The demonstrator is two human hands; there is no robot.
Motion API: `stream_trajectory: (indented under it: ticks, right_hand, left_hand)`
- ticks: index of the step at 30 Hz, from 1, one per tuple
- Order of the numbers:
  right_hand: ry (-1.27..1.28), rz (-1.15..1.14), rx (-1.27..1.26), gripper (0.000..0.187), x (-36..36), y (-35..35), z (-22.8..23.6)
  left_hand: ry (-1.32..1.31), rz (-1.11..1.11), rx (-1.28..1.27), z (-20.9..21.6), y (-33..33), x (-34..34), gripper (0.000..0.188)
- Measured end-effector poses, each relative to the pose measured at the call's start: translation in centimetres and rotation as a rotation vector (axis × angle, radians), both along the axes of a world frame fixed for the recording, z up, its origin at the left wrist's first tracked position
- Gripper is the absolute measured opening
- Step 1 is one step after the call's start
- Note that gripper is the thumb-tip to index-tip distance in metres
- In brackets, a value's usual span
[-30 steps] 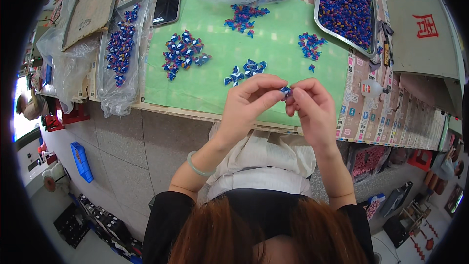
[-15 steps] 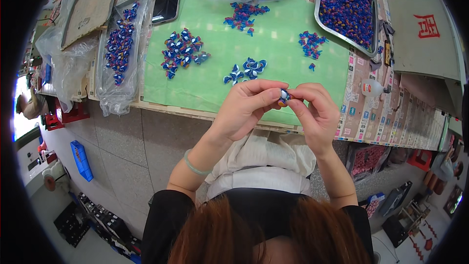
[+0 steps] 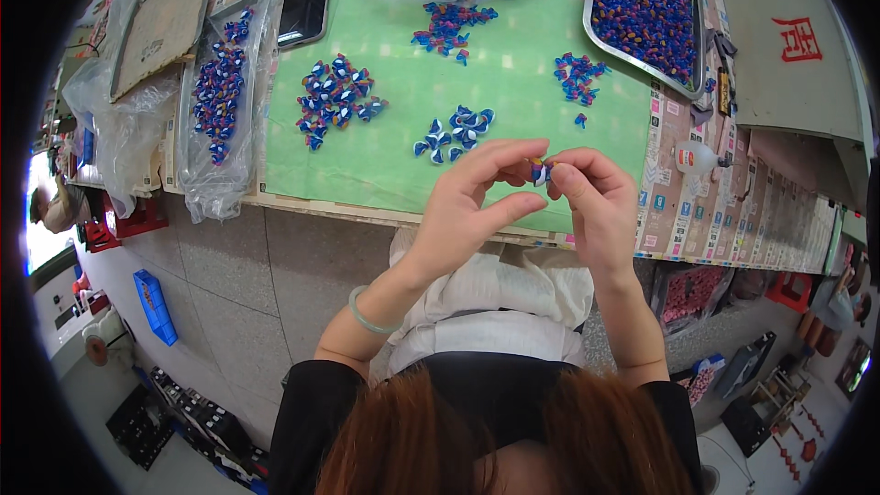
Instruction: Applying glue to small blue plastic components and joining them with white plastic pieces at a workbench.
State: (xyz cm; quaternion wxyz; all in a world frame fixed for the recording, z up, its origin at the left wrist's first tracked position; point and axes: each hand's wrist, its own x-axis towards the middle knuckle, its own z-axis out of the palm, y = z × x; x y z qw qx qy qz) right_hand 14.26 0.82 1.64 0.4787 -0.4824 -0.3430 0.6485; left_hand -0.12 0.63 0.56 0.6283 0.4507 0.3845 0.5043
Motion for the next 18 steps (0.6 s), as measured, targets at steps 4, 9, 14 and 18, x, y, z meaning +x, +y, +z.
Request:
stream_trajectory:
  ticks: [4,9,14,18]
  right_hand:
    - [0.059,0.033,0.005,0.008,0.09,-0.02,-0.05]
    - [0.12,0.032,-0.005,0.009,0.02,-0.16,-0.28]
    - [0.446,0.031,-0.319,0.014,-0.24,-0.18,0.06]
    - [0.522,0.062,-0.376,0.015,-0.27,-0.2,0.26]
  left_hand:
    - [-0.003,-0.029,-0.052,0.08,-0.12,-0.17,0.032]
    - [0.085,-0.021,0.081,-0.02,-0.25,-0.16,0.038]
    - [0.312,0.056,0.253,0.29,-0.51,0.08,0.04]
    - [0.362,0.08,0.316,0.6,-0.47,0.2,0.04]
